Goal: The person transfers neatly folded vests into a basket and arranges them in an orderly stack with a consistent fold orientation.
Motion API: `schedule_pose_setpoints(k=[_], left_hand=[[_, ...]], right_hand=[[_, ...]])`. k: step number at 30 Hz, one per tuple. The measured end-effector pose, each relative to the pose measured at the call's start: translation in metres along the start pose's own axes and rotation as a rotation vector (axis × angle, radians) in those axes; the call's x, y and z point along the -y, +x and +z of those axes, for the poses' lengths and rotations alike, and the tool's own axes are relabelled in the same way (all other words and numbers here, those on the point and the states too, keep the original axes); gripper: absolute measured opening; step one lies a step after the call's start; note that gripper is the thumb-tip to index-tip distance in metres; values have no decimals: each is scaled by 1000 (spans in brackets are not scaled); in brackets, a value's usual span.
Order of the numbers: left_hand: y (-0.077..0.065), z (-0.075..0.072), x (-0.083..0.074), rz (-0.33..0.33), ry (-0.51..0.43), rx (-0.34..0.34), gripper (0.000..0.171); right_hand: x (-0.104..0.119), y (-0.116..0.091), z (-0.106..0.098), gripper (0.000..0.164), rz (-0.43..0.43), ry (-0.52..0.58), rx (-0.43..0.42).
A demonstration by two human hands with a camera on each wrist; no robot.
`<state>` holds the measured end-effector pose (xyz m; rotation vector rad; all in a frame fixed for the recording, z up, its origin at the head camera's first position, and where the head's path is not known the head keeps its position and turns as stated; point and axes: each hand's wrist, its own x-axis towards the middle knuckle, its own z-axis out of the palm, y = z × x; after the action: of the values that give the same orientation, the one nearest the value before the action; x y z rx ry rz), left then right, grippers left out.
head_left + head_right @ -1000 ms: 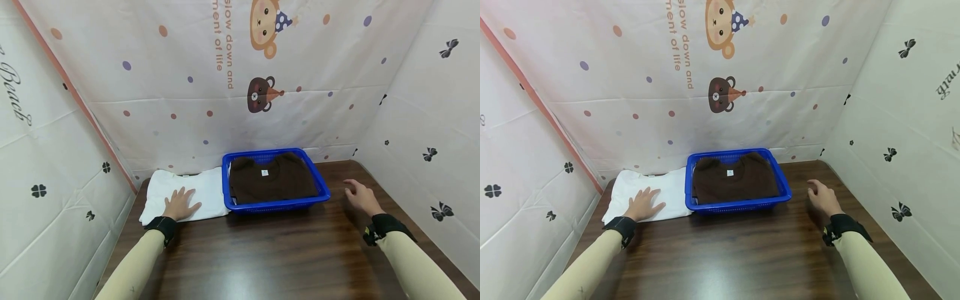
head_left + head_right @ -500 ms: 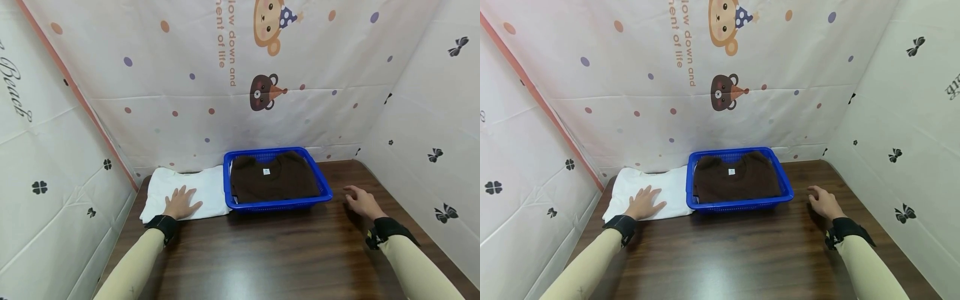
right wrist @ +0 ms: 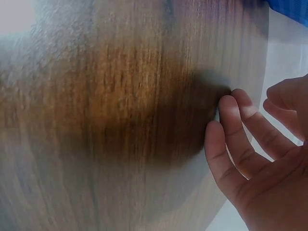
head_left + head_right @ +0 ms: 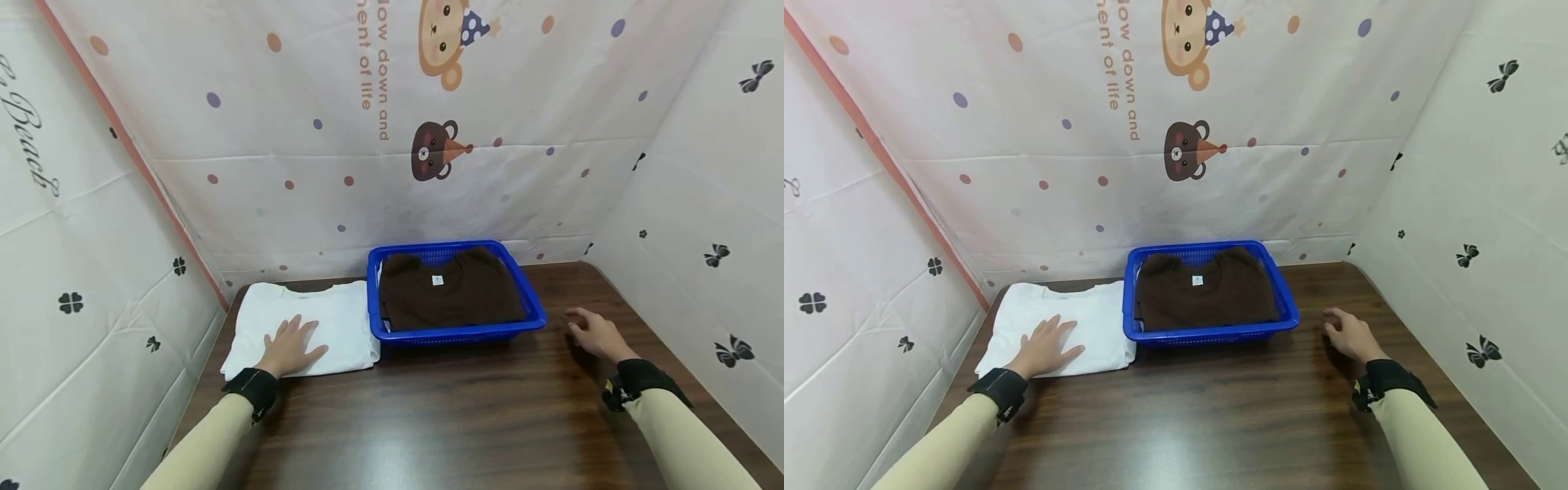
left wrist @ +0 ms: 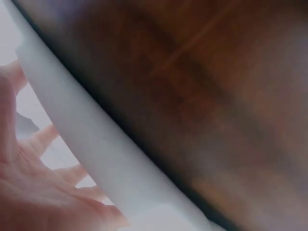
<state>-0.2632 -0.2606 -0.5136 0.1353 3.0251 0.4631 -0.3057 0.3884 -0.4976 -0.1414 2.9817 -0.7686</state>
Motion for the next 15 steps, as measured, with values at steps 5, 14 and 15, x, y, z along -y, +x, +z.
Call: schedule_pose_setpoints(k=[5, 14, 15], left_hand=[[-20, 5, 1, 14, 12, -16, 71], [-55, 7, -2, 53, 53, -54, 71], [-59, 7, -2, 55, 59, -58, 71]], right_hand=[[-2, -4, 0, 41, 14, 18, 29], [-5, -6, -5, 39, 23, 36, 47], [-5, -6, -5, 38, 26, 38, 48]])
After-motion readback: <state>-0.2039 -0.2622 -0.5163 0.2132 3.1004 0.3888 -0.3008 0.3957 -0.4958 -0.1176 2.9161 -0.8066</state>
